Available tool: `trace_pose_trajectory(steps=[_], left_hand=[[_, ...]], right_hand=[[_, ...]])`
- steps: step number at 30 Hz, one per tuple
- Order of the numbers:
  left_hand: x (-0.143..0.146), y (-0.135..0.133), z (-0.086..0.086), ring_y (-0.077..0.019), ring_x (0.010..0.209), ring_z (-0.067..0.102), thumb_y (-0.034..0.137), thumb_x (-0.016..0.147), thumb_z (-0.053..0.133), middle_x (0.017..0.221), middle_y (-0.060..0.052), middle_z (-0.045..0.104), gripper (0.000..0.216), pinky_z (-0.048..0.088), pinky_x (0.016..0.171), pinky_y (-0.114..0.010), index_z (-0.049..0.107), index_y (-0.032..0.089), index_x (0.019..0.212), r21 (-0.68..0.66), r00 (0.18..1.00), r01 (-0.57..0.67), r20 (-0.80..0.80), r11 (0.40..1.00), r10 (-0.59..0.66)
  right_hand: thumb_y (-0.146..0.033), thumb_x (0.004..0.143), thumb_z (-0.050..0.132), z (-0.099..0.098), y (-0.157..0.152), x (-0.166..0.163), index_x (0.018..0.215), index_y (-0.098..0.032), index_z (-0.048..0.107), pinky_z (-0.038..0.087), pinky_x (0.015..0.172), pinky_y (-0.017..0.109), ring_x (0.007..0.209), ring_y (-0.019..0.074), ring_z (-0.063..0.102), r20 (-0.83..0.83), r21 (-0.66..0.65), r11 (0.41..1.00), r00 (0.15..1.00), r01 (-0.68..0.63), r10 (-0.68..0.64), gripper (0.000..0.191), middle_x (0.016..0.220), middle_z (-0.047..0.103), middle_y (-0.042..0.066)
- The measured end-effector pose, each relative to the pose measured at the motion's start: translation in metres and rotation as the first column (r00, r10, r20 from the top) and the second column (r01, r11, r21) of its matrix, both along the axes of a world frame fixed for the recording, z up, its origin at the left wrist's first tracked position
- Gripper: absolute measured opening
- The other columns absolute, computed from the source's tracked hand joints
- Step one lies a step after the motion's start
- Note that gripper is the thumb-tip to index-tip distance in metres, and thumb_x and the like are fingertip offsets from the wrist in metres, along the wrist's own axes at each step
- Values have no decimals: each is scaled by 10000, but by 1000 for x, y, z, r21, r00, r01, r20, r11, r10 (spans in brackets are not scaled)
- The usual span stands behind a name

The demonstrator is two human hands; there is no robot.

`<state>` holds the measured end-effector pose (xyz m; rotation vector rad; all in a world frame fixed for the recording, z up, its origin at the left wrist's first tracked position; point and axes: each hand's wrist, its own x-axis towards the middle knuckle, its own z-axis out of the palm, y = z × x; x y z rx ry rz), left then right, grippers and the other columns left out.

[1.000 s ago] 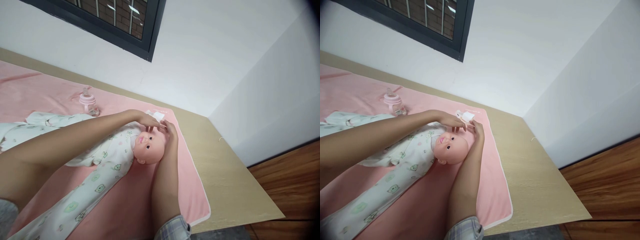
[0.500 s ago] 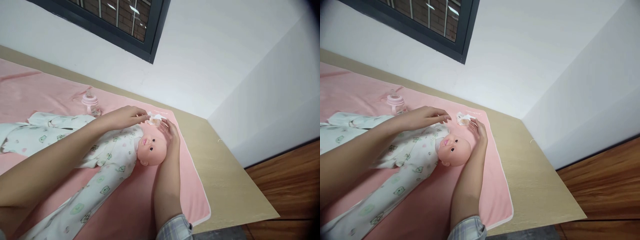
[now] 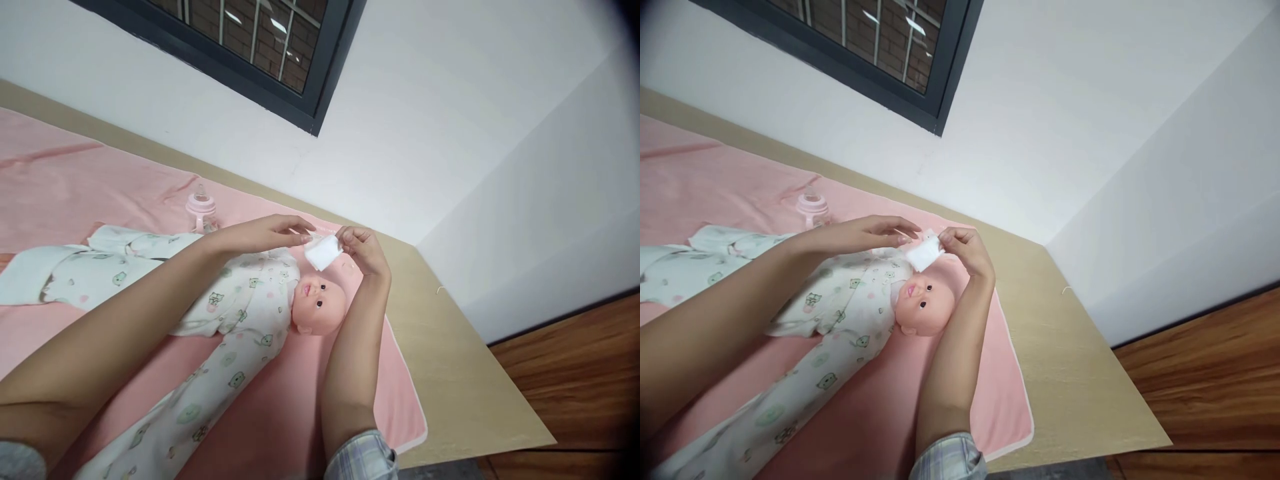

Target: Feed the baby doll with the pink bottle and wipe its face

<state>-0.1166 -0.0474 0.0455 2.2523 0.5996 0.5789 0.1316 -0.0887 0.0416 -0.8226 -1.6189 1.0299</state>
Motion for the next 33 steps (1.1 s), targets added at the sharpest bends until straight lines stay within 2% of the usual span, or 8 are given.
trace_pose_trajectory(steps=[3,5,8,11,16,22,27,33], left_hand=[[-3,2,2,-236,1183,507,448,899,520,1284,-79,565,476,408,966,-276,525,198,1304,-106,979,199,-16,974,-202],[-5,3,2,-214,1069,560,425,892,548,1158,-66,608,371,441,879,-251,580,183,1171,-178,954,291,-21,940,-299],[-5,3,1,-174,883,590,363,857,623,973,-37,613,230,457,742,-225,570,169,969,-289,927,366,38,884,-372],[-5,1,0,-161,828,592,315,801,694,904,-15,596,271,461,703,-222,539,183,980,-375,910,411,113,831,-399],[-6,2,0,-168,852,606,331,778,716,948,-2,635,354,459,692,-207,577,209,1079,-328,923,373,38,868,-382],[-10,7,1,-152,721,576,373,801,709,816,-12,636,215,429,623,-212,674,169,859,-284,921,373,-1,883,-389],[-10,5,2,-195,865,589,378,786,712,905,-25,655,201,447,765,-248,696,189,852,-223,941,338,60,914,-333],[-9,2,3,-235,1036,575,413,795,680,1066,-19,655,241,423,885,-271,692,187,879,-155,970,241,76,958,-231]], right_hand=[[-446,794,696,14,-12,-18,601,-173,659,441,609,207,615,81,518,134,55,989,983,-134,126,337,653,590,1],[-455,807,678,20,-18,-26,611,-173,656,447,625,219,629,90,527,210,57,982,963,-182,167,344,669,601,7],[-445,820,665,26,-24,-33,630,-172,653,447,651,226,646,91,534,293,46,976,937,-212,190,333,692,611,6],[-422,832,655,29,-28,-35,652,-173,653,444,674,224,664,87,538,329,38,974,923,-223,199,307,705,610,0],[-429,835,647,33,-34,-36,686,-175,665,452,707,227,700,93,553,384,19,975,902,-222,198,295,735,620,3],[-415,859,620,35,-38,-34,758,-183,689,465,742,241,769,113,593,444,-19,978,875,-206,193,262,787,644,13],[-412,887,577,36,-39,-35,881,-215,733,478,828,275,883,140,604,547,11,987,828,-159,128,251,914,666,31],[-364,879,597,35,-42,-32,988,-290,752,480,908,285,1144,182,539,581,61,997,814,-49,5,203,1052,657,37]])
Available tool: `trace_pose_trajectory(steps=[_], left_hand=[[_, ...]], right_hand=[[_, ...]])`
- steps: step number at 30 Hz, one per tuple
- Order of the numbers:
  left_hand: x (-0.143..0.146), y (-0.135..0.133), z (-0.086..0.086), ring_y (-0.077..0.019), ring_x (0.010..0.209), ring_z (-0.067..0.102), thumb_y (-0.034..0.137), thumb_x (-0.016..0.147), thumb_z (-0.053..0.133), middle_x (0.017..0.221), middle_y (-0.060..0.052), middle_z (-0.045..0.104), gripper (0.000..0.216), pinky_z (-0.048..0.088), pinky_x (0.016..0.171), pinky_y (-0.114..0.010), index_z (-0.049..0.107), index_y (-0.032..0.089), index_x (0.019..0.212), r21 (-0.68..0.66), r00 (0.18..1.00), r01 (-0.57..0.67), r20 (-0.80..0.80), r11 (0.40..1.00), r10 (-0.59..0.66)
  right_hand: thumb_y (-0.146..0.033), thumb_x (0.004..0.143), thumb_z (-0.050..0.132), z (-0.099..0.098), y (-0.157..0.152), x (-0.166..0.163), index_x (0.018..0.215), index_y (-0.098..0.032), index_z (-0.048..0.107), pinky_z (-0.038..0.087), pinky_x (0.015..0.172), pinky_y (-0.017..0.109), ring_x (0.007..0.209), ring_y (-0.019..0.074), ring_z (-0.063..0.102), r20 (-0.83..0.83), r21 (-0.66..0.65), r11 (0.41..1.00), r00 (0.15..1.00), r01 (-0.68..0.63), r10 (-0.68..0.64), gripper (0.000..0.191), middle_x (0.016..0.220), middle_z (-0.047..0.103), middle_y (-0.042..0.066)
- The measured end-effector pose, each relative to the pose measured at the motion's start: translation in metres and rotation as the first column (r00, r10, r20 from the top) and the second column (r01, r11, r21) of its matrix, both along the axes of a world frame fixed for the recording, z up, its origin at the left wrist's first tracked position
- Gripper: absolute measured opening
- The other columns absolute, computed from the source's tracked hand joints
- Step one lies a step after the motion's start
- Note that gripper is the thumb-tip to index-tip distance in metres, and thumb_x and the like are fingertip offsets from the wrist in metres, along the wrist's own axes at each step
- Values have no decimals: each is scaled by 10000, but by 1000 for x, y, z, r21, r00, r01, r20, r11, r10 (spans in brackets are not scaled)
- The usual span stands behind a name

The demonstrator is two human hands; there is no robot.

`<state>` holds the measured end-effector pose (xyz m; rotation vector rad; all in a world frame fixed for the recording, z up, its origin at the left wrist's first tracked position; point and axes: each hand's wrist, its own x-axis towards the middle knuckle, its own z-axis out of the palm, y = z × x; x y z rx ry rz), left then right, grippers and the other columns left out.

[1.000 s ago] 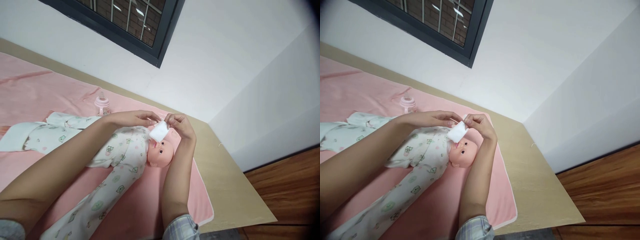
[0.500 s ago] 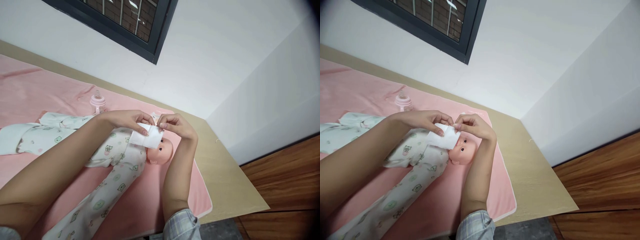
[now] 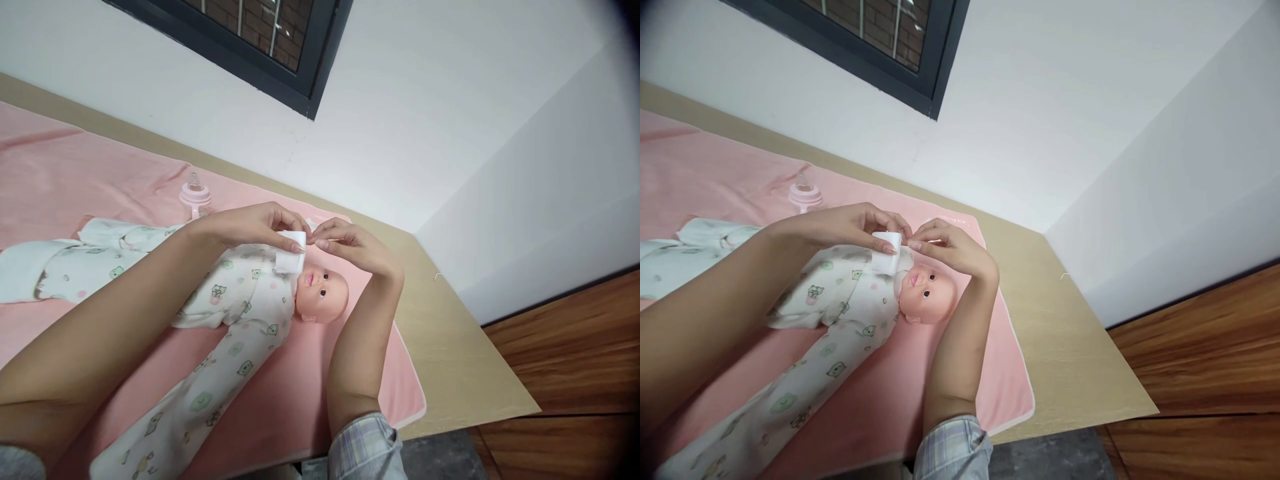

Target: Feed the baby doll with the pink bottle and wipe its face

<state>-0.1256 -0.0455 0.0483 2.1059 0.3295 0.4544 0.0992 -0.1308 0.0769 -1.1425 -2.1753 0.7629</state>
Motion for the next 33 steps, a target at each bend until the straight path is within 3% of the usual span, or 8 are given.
trace_pose_trajectory(steps=[2,6,12,16,19,24,33], left_hand=[[1,1,-1,-232,1030,584,410,800,684,1043,-18,660,248,433,863,-265,692,198,928,-25,1000,-3,2,1000,3],[3,3,-4,-186,791,612,423,811,676,850,-18,665,253,440,690,-240,670,175,860,-13,997,5,-76,1000,-6],[14,-2,-11,-174,753,612,375,814,642,827,5,673,206,435,653,-218,680,177,860,130,981,56,-189,990,-30],[21,-7,-19,-166,705,612,318,808,608,827,15,688,177,416,599,-217,706,203,900,231,961,43,-276,972,23],[25,-7,-24,-185,765,631,309,782,618,883,2,701,207,432,643,-223,716,207,933,259,956,25,-287,966,52],[30,-6,-30,-190,807,636,309,760,632,910,0,714,226,446,724,-233,745,225,938,280,964,32,-261,959,44],[35,-13,-29,-169,788,648,241,757,654,903,-6,732,193,430,664,-211,767,204,909,288,960,19,-273,958,64]], right_hand=[[-373,876,601,-3,3,8,1009,-296,748,477,943,296,1193,187,523,-44,-9,1000,999,5,-5,213,1101,658,35],[-449,851,616,-20,20,31,984,-248,748,471,995,320,1143,181,582,-246,-103,993,966,51,-75,275,1149,662,41],[-463,802,674,-77,61,62,889,-181,729,521,929,331,966,168,668,-524,-364,924,795,116,-307,300,1040,710,58],[-376,794,701,-117,78,63,921,-176,713,544,886,344,903,174,687,-588,-495,868,722,37,-365,237,978,729,53],[-354,813,670,-138,83,55,966,-177,695,536,915,348,924,173,686,-604,-557,831,678,16,-418,236,976,733,50],[-273,818,660,-151,86,45,984,-162,678,525,946,345,946,168,686,-558,-649,760,654,40,-511,200,962,738,61],[-302,818,659,-165,94,54,1012,-176,651,514,987,387,973,189,685,-619,-612,791,620,5,-483,231,939,741,55]])
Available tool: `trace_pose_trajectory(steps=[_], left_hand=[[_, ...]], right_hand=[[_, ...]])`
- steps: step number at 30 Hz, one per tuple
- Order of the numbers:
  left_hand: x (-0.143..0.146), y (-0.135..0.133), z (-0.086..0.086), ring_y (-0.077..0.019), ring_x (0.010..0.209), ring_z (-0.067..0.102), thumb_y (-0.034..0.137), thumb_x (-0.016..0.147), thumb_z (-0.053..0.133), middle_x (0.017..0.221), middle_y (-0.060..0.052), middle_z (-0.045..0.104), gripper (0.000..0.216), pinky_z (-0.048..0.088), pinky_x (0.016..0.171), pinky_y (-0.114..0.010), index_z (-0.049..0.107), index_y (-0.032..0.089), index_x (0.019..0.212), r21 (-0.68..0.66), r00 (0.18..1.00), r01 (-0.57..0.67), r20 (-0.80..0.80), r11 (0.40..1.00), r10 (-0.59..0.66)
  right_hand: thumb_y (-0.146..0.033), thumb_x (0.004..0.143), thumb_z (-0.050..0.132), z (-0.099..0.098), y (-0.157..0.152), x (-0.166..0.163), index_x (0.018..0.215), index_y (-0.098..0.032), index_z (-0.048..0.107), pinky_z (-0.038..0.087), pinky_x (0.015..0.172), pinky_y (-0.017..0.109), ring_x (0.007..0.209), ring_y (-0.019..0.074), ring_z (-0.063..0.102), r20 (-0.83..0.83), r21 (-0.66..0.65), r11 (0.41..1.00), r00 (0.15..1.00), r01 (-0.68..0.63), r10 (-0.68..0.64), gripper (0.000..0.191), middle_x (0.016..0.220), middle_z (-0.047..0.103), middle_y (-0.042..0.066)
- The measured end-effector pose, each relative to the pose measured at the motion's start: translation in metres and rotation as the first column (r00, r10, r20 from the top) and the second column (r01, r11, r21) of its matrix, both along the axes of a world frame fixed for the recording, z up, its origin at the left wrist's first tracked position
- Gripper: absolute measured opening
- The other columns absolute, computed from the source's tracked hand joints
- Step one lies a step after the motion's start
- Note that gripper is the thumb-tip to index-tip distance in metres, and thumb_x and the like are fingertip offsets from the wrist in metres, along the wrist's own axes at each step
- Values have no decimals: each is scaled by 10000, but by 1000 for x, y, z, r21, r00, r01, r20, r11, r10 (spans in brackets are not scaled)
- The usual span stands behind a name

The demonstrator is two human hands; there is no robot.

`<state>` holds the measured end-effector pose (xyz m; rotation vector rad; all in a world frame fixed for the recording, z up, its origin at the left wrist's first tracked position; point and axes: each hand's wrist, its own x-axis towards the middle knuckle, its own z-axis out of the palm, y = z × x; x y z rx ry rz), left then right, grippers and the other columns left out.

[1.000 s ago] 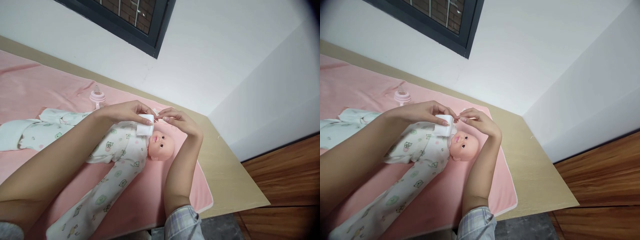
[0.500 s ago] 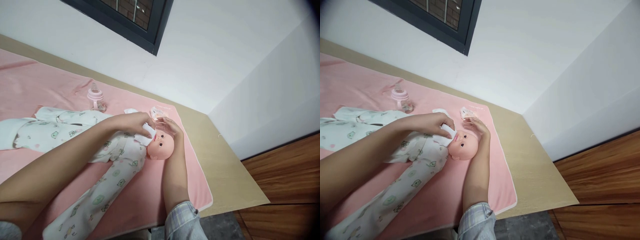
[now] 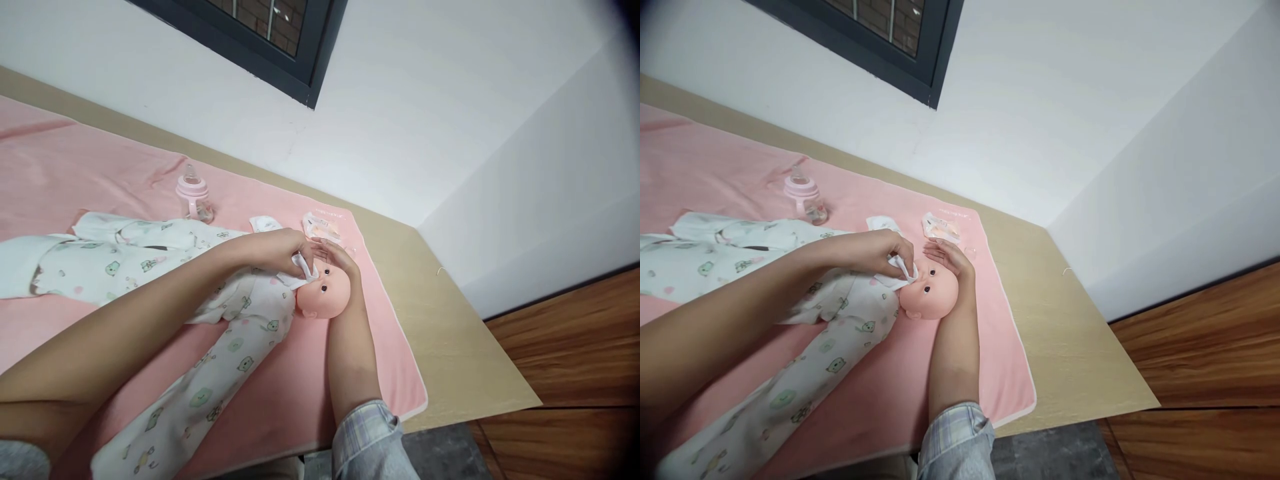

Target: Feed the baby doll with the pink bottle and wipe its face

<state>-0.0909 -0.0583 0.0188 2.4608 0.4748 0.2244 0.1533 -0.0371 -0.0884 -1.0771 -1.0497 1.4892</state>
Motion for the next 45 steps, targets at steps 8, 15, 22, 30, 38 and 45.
trace_pose_trajectory(steps=[8,15,22,30,38,45], left_hand=[[-2,3,0,-148,775,643,198,762,647,904,8,735,202,416,652,-194,772,211,920,27,1000,-18,11,999,18],[-3,12,-2,-148,784,639,212,766,623,899,8,738,211,405,658,-194,775,211,912,61,998,-24,67,998,20],[-2,12,-4,-150,715,619,241,751,630,854,10,734,209,396,629,-213,773,203,899,81,994,-98,47,992,95],[0,6,-2,-162,791,651,211,750,624,884,6,736,224,418,668,-208,763,188,924,104,984,-173,69,979,166],[4,4,-3,-164,833,661,188,764,625,918,8,738,206,435,702,-201,761,192,919,101,978,-188,105,977,178],[5,4,-7,-167,851,664,220,767,622,932,10,740,200,448,724,-205,760,202,911,89,972,-195,154,977,180]], right_hand=[[-320,859,610,-16,11,10,1048,-211,635,468,1062,406,1037,198,670,-28,31,998,998,-62,63,220,1059,724,51],[-307,876,582,-17,12,11,1069,-203,626,482,1047,366,1007,172,675,-23,25,999,999,-47,48,223,1071,721,50],[-294,880,568,-14,12,10,1061,-182,635,491,1031,368,956,175,690,-11,5,1000,1000,-14,14,223,1023,727,60],[-333,837,636,-17,12,10,1047,-225,642,489,1020,419,1025,199,670,-18,3,1000,1000,-3,3,237,1102,705,49],[-321,809,666,-10,5,4,1000,-225,667,497,1001,365,1008,180,660,-11,8,999,999,53,-53,214,986,718,25],[-407,763,710,-9,4,2,1006,-222,647,514,981,403,1043,214,652,2,10,1000,1000,11,-11,312,1026,716,36]])
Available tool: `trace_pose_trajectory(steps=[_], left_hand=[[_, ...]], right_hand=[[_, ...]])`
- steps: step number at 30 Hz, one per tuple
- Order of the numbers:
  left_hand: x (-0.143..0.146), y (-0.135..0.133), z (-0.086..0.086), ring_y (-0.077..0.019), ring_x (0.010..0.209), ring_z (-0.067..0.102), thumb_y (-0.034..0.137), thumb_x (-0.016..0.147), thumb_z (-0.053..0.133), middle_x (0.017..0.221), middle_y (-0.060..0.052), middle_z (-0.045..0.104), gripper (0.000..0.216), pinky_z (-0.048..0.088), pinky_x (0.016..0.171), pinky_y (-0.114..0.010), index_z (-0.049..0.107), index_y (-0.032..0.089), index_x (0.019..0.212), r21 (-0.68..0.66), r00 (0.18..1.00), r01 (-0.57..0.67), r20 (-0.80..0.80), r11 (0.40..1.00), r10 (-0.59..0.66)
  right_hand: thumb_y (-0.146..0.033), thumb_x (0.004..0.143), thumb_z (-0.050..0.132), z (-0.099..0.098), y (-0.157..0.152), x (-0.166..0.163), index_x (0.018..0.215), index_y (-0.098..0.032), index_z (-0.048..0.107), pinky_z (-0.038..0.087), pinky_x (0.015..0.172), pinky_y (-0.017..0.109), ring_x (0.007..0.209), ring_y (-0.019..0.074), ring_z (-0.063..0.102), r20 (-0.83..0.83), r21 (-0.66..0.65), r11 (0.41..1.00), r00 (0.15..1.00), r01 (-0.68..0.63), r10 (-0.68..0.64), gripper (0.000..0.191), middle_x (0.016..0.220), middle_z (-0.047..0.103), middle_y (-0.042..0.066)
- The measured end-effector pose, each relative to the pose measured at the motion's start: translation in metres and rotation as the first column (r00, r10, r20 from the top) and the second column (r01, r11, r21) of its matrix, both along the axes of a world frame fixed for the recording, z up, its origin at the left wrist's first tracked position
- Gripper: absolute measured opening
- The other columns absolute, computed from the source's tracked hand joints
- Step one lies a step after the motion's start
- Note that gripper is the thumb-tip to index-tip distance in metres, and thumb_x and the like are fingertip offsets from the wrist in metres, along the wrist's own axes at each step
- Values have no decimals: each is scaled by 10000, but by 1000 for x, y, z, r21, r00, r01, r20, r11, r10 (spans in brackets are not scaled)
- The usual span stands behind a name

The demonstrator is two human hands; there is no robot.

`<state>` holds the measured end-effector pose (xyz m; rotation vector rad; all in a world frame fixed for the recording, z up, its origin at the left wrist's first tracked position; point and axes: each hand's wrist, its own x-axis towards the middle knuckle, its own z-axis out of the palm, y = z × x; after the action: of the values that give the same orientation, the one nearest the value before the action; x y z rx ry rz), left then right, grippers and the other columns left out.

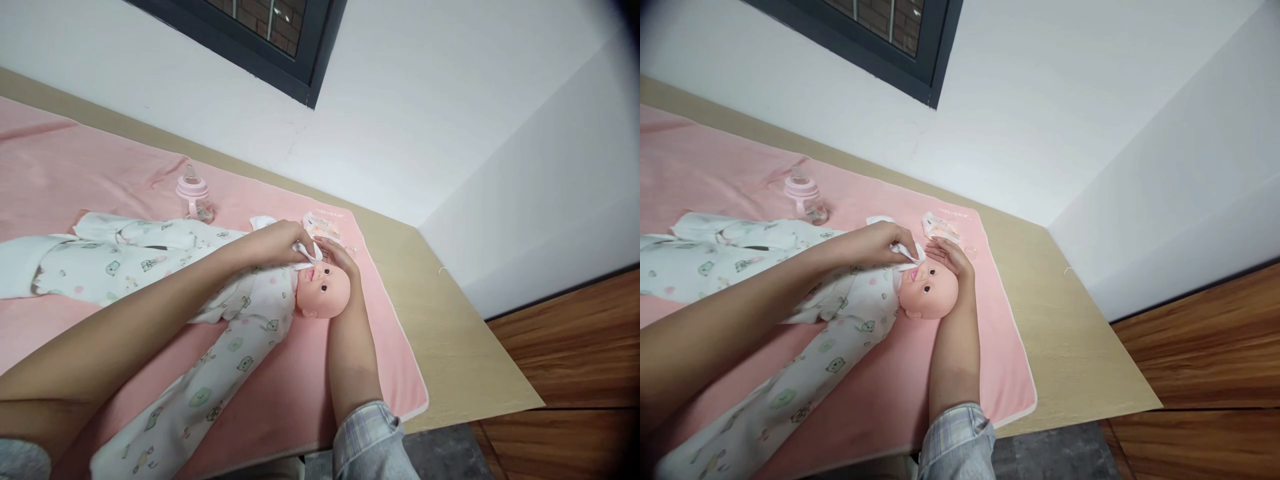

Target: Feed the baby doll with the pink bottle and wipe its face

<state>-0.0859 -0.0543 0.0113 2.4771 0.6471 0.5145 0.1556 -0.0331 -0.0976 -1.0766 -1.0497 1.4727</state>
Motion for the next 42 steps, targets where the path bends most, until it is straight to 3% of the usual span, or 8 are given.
trace_pose_trajectory(steps=[10,17,22,29,38,42], left_hand=[[-3,1,3,-194,881,655,304,784,589,979,-8,733,256,451,725,-227,755,206,952,-40,1000,27,3,999,-27],[-5,-14,15,-133,662,620,210,765,569,872,19,720,281,413,575,-191,741,197,987,-71,994,98,-47,993,-102],[-3,-19,14,-122,495,574,239,765,573,802,5,705,300,386,466,-205,725,190,1019,-142,991,47,-117,989,-64],[-1,-16,14,-159,762,653,204,762,569,950,-1,726,275,435,621,-191,737,186,979,-64,995,72,-65,995,-76],[1,-7,2,-182,818,647,233,772,540,961,-9,728,288,430,673,-217,734,185,981,-72,998,60,-18,996,-62],[-1,-7,6,-170,750,623,225,763,533,893,-7,717,286,411,625,-215,731,176,963,-77,997,70,-26,995,-72]], right_hand=[[-400,807,660,2,-1,-2,971,-256,654,501,1016,414,1094,221,634,10,-10,1000,1000,16,-16,218,1007,718,21],[-376,828,643,4,-2,-2,1006,-251,642,501,1017,403,1103,212,632,41,9,1000,999,0,0,218,1075,712,32],[-344,829,637,0,1,1,1018,-258,649,508,1005,403,1095,204,632,18,7,1000,999,27,-27,208,1075,708,37],[-353,817,650,0,3,1,998,-249,643,505,997,393,1055,196,645,20,9,1000,1000,-3,3,210,1057,712,28],[-333,822,641,-2,6,4,1019,-254,648,486,1015,387,1091,192,640,36,-9,1000,999,7,-6,212,1102,702,31],[-340,825,641,-3,6,5,1036,-248,645,488,1013,420,1063,208,653,26,-17,1000,1000,-6,6,230,1087,704,34]])
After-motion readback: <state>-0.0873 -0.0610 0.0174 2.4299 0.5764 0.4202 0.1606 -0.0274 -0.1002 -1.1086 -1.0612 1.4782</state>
